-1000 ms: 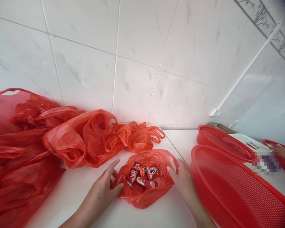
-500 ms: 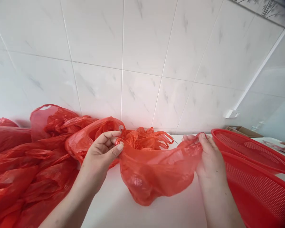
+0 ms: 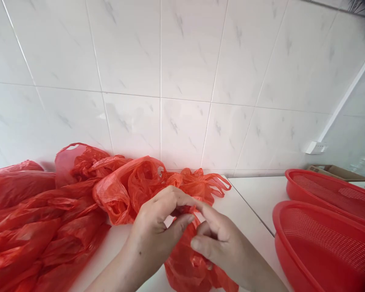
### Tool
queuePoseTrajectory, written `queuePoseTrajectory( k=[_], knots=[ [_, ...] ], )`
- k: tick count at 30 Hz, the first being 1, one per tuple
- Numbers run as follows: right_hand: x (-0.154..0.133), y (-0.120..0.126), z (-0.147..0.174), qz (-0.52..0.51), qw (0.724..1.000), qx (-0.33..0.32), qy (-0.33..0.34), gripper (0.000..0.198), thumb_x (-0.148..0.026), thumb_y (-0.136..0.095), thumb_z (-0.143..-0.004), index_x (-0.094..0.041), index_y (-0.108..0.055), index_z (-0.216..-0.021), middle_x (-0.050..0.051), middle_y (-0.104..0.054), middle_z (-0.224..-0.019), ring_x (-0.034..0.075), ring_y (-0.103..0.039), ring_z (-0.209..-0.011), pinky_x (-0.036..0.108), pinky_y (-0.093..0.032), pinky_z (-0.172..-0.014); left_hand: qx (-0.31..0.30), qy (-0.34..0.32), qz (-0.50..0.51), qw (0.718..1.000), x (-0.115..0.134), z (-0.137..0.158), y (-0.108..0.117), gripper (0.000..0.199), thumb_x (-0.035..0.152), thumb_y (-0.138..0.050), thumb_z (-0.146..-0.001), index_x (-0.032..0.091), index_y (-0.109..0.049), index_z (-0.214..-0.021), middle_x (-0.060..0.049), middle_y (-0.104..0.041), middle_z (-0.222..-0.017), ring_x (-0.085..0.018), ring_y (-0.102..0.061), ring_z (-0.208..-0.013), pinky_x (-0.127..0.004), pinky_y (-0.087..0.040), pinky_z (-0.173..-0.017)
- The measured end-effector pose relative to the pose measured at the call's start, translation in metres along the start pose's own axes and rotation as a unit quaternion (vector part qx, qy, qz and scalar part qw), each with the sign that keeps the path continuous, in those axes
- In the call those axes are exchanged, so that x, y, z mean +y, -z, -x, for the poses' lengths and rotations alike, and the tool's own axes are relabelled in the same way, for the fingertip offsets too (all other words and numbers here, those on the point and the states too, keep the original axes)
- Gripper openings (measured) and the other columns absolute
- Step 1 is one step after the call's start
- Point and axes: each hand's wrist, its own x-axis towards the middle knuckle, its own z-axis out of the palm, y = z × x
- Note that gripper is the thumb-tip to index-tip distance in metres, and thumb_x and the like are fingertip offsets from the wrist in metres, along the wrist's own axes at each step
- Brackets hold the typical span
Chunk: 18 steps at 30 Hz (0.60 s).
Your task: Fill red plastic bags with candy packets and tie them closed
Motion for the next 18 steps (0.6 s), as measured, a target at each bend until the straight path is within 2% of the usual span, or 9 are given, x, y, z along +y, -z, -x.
queuePoseTrajectory(
  k=[2, 3, 5, 9, 12, 15, 18],
  knots=[
    [0.007, -0.002, -0.008, 0.035, 0.999, 0.014, 0.002, 0.02, -0.04, -0.059, -0.083, -0.021, -0.059, -0.089, -0.006, -0.049, -0.06, 0.008, -0.044, -0.053, 0.021, -0.037, -0.052, 0.012, 0.025, 0.057, 0.998, 0.0, -0.001, -0.006, 0.019, 0.009, -0.058, -0.078, 0.023, -0.062, -0.089, 0.0, -0.061, -0.078, -0.014, -0.059, -0.069, -0.024, -0.051, -0.06],
    [0.01, -0.002, -0.012, 0.047, 0.998, 0.039, 0.003, 0.026, -0.043, -0.058, -0.084, -0.019, -0.055, -0.074, -0.006, -0.047, -0.058, 0.008, -0.042, -0.052, 0.021, -0.034, -0.051, 0.022, 0.024, 0.065, 0.997, 0.0, 0.0, -0.008, 0.017, 0.01, -0.058, -0.078, 0.022, -0.061, -0.09, -0.001, -0.06, -0.08, -0.014, -0.059, -0.071, -0.025, -0.051, -0.061],
    [0.016, 0.001, -0.019, 0.044, 0.995, 0.092, 0.007, 0.04, -0.051, -0.054, -0.085, -0.018, -0.046, -0.063, -0.006, -0.041, -0.053, 0.007, -0.037, -0.05, 0.022, -0.029, -0.048, 0.032, -0.012, 0.039, 0.999, -0.004, 0.002, -0.011, 0.014, 0.013, -0.061, -0.079, 0.023, -0.06, -0.089, -0.001, -0.058, -0.081, -0.015, -0.057, -0.074, -0.026, -0.051, -0.065],
    [0.022, 0.006, -0.025, -0.031, 0.989, 0.145, 0.014, 0.045, -0.057, -0.051, -0.084, -0.019, -0.04, -0.062, -0.007, -0.037, -0.053, 0.006, -0.032, -0.048, 0.021, -0.025, -0.045, -0.055, -0.09, -0.062, 0.992, -0.019, 0.007, -0.017, 0.028, 0.018, -0.071, -0.075, 0.025, -0.06, -0.1, -0.002, -0.057, -0.09, -0.016, -0.056, -0.08, -0.027, -0.049, -0.07],
    [0.021, 0.008, -0.025, -0.04, 0.987, 0.154, -0.005, 0.047, -0.058, -0.048, -0.086, -0.019, -0.041, -0.061, -0.007, -0.038, -0.048, 0.007, -0.033, -0.044, 0.02, -0.023, -0.042, -0.092, -0.107, -0.137, 0.98, -0.033, 0.009, -0.022, 0.012, 0.015, -0.061, -0.083, 0.022, -0.062, -0.093, -0.003, -0.057, -0.085, -0.015, -0.054, -0.075, -0.027, -0.046, -0.068],
    [0.02, 0.017, -0.022, -0.028, 0.992, 0.124, 0.002, 0.044, -0.056, -0.042, -0.089, -0.017, -0.055, -0.073, -0.004, -0.05, -0.048, 0.007, -0.036, -0.039, 0.021, -0.026, -0.041, -0.077, -0.062, -0.141, 0.985, -0.042, 0.009, -0.025, 0.015, 0.012, -0.052, -0.086, 0.02, -0.059, -0.075, -0.002, -0.054, -0.076, -0.014, -0.052, -0.069, -0.026, -0.043, -0.064],
    [0.021, 0.031, -0.018, -0.048, 0.998, 0.014, 0.049, 0.04, -0.051, -0.045, -0.09, -0.017, -0.066, -0.094, 0.0, -0.061, -0.064, 0.008, -0.046, -0.046, 0.023, -0.037, -0.051, -0.049, 0.044, -0.07, 0.995, -0.042, 0.009, -0.025, 0.014, 0.013, -0.052, -0.085, 0.02, -0.054, -0.073, -0.005, -0.057, -0.092, -0.017, -0.056, -0.086, -0.028, -0.044, -0.074]
  ],
)
